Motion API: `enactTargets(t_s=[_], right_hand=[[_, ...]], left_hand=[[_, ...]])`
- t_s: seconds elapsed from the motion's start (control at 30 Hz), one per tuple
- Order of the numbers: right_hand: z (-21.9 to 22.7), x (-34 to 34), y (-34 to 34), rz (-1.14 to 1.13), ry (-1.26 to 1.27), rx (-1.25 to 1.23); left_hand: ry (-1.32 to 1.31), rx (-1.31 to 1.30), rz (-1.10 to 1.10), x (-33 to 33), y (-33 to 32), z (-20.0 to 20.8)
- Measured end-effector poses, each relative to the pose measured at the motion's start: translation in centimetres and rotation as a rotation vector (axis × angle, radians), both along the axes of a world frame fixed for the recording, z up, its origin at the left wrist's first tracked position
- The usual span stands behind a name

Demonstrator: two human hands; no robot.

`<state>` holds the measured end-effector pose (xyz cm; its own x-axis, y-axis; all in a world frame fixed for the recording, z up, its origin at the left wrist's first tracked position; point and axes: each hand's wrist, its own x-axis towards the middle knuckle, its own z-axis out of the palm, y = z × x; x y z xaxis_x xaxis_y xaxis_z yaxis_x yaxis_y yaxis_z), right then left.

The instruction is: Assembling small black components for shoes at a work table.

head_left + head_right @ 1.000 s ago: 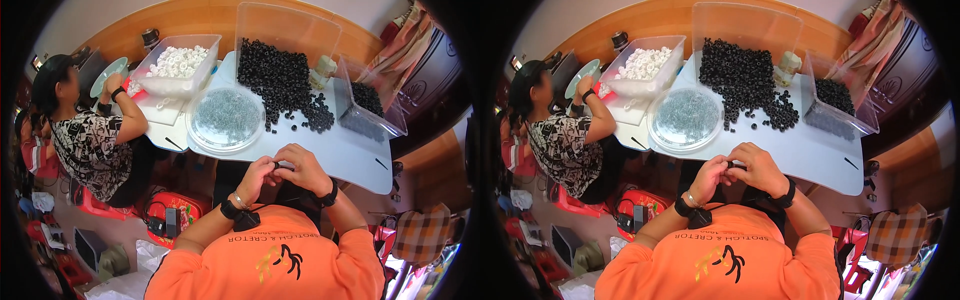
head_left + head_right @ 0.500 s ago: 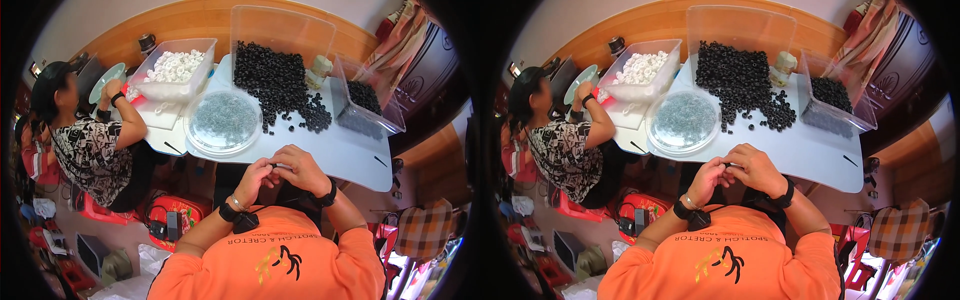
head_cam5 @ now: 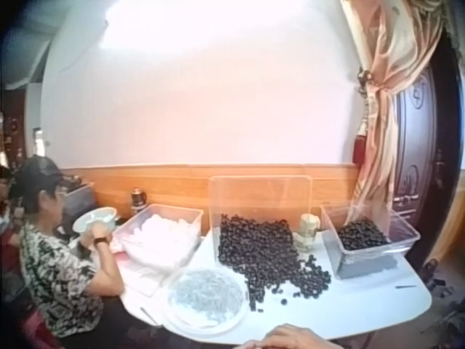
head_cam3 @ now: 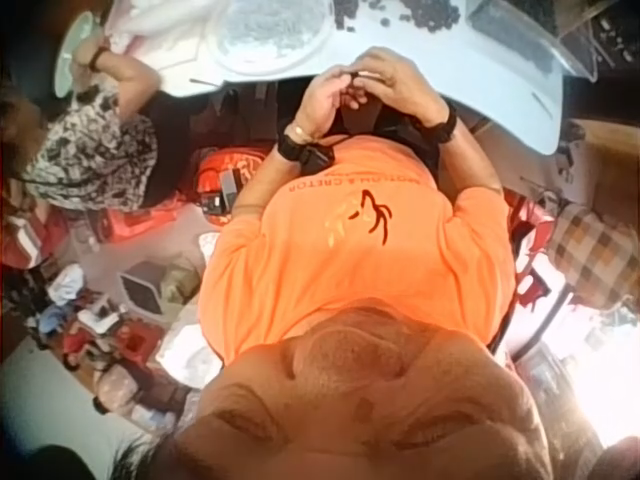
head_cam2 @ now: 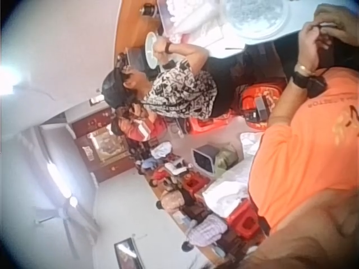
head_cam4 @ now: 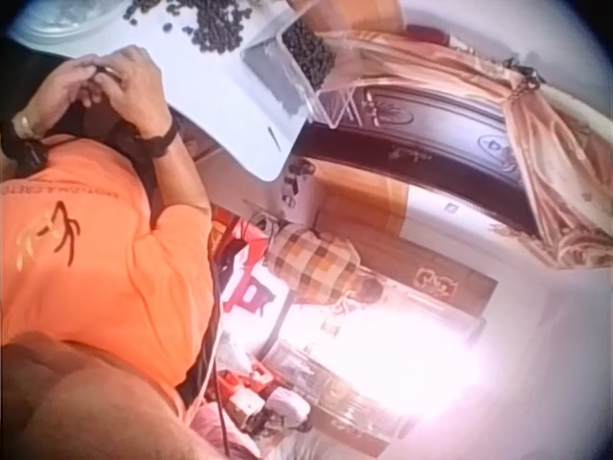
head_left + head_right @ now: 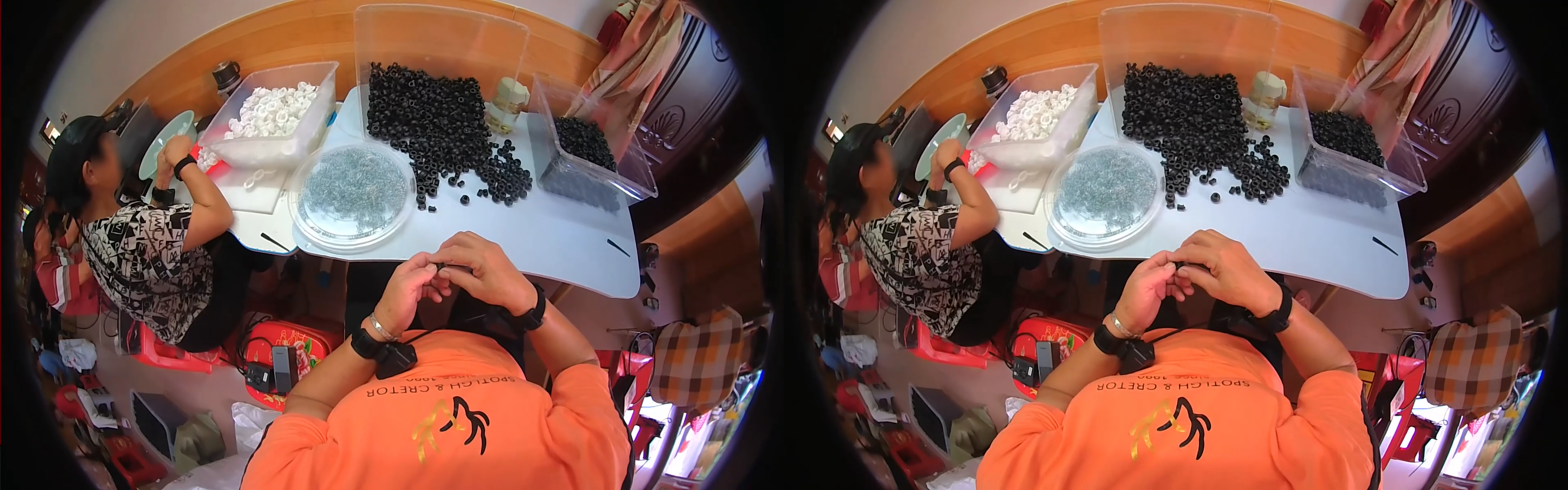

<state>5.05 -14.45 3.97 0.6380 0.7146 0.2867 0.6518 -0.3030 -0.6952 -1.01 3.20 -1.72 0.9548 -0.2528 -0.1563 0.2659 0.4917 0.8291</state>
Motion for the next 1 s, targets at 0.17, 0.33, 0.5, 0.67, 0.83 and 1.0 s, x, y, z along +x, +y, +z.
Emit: enactTargets(t_s=[0.17,0.33,0.5,0.67,0.83,1.0], right_hand=[[-0.2,-0.3,-0.2,-0.009,0.008,0.008],[-0.3,-0.3,-0.2,-0.016,0.001,0.007],[-0.5,-0.2,-0.2,-0.024,-0.001,0.015],[-0.9,-0.2,-0.1,-0.024,0.009,0.03],[-1.0,-0.2,0.0,-0.019,-0.009,0.045],[-1.3,-0.5,-0.1,-0.064,0.039,0.045]], left_hand=[[0.002,-0.032,0.001,-0.1,0.0,-0.1],[0.003,-0.028,0.006,0.0,-0.2,-0.3],[0.009,-0.019,-0.011,0.1,-0.1,-0.3],[0.005,-0.013,-0.017,0.1,0.1,-0.7],[0.012,-0.019,-0.025,0.0,0.0,-0.6],[0.022,-0.001,-0.019,-0.1,0.0,-0.8]])
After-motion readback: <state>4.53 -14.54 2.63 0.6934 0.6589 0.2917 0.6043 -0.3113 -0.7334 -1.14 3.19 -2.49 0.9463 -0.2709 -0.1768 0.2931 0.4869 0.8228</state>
